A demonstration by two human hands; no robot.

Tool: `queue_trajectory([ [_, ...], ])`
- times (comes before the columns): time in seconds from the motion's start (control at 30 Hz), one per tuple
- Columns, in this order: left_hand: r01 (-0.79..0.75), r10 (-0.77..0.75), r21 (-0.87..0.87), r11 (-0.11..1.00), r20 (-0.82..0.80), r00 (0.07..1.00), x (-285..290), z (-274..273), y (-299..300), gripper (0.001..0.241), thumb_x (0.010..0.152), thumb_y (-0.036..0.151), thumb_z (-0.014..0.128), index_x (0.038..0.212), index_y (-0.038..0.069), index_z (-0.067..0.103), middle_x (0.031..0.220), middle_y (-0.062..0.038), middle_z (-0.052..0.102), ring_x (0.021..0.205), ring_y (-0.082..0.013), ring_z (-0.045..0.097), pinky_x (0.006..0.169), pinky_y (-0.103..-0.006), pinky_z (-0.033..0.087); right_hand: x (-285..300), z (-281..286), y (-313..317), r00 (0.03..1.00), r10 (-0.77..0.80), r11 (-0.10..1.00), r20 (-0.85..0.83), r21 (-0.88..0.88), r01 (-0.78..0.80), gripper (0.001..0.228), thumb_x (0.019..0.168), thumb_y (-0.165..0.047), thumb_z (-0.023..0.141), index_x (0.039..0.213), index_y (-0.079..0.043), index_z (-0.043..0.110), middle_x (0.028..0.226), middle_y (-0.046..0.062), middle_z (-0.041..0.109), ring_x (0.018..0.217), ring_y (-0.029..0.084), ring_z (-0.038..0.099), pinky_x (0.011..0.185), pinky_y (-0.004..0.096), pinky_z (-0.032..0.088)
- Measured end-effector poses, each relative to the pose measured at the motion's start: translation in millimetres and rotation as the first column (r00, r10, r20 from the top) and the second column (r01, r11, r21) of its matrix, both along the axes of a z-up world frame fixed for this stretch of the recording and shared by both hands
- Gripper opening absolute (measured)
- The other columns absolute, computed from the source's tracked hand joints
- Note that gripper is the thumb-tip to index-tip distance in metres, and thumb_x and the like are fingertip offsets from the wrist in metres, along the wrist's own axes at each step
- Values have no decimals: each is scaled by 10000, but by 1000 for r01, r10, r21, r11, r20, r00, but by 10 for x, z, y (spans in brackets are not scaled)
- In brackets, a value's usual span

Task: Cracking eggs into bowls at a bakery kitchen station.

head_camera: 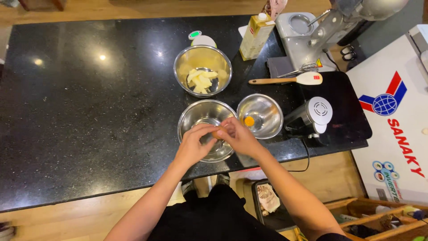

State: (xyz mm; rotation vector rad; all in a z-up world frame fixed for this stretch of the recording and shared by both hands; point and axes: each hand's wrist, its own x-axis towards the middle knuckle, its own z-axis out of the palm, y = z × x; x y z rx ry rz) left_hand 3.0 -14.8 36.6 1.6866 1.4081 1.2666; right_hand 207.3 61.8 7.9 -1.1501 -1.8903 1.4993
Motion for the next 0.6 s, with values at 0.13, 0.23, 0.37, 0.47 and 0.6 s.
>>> queue_trajectory([
  [0.13, -10, 11, -100, 995, 4, 1000, -89, -102, 92, 352, 728, 66, 823, 1063, 176, 809, 1051, -58, 784, 951, -265, 764, 846, -356, 625, -60, -154, 32, 987, -97, 983, -125, -168, 75, 368, 981, -229, 723, 1240, -31, 553, 925, 121, 745, 810, 157, 717, 725, 270, 625],
  [0.23, -45, 60, -178, 983, 80, 995, -101, -153, 118, 351, 715, 78, 836, 1063, 123, 814, 1021, -128, 777, 890, -288, 772, 823, -350, 640, -79, -274, 29, 980, -99, 978, -172, -198, 64, 442, 890, -62, 785, 1277, 5, 584, 1017, 139, 735, 876, 179, 714, 769, 303, 642],
  [0.37, -88, 135, -275, 957, 159, 978, -88, -204, 141, 364, 700, 81, 866, 1060, 89, 822, 944, -201, 749, 876, -328, 761, 805, -329, 645, -166, -149, -68, 986, -142, 988, -93, 42, 146, 492, 771, -55, 857, 1224, 30, 685, 1052, 139, 601, 771, 197, 730, 727, 299, 656],
  [0.47, -125, 171, -282, 951, 146, 974, -72, -271, 169, 371, 685, 83, 874, 1052, 102, 828, 901, -195, 742, 855, -315, 762, 784, -313, 647, -230, -114, -93, 986, -149, 972, -80, 172, 161, 501, 748, -55, 868, 1221, 4, 712, 991, 124, 584, 704, 214, 742, 660, 293, 656],
  [0.6, -167, 208, -292, 942, 116, 971, -52, -266, 183, 374, 685, 54, 845, 1054, 116, 832, 894, -195, 742, 850, -307, 764, 774, -299, 649, -267, -213, -109, 971, -217, 941, -97, 245, 235, 476, 694, -40, 890, 1152, -42, 760, 927, 115, 646, 655, 216, 752, 621, 288, 654],
])
